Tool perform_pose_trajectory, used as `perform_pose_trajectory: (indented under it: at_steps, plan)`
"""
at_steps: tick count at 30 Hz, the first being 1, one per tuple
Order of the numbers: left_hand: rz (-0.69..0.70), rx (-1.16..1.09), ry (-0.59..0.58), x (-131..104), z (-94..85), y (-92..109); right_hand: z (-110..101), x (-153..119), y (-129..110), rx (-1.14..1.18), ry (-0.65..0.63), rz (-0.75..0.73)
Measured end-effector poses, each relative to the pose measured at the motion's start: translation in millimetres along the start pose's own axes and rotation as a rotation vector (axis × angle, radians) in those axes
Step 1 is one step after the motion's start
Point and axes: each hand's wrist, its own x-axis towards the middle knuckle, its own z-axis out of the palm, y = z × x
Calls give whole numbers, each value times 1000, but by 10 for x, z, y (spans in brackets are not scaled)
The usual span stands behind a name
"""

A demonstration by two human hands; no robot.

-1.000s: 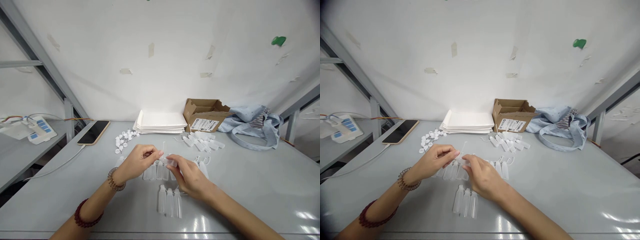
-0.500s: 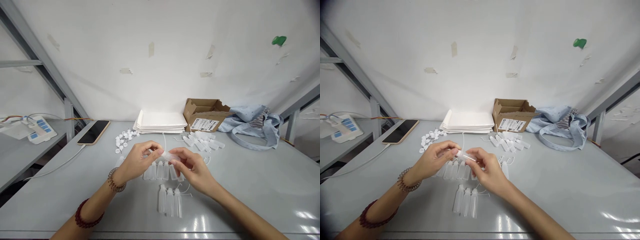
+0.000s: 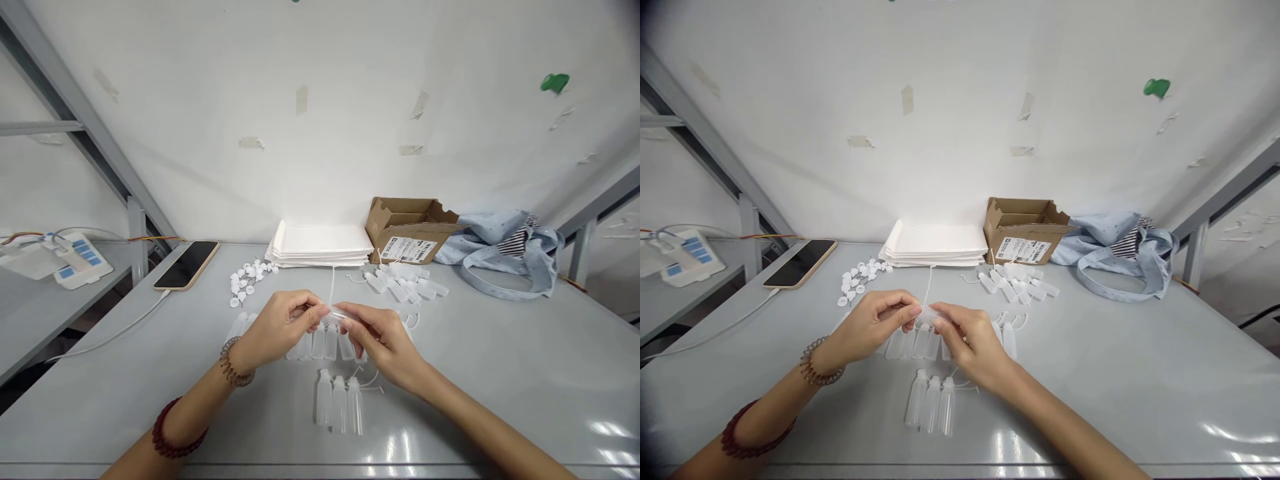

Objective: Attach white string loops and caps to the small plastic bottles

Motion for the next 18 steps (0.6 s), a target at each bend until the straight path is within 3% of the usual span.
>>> perform_pose_trajectory:
  at_steps: [5,10,14,18]
  plan:
    - [75,12,32,8,10,-10,-41,60,38,452,-115,262]
    - [67,-17,20,24,30,-26,-64,103,107,544,-184,312]
    - [37,5,85,43,27,-73,-168,138,83,292,-136,261]
    - [-46,75,306,86,-71,-182,-461,229,226,-289,228,165]
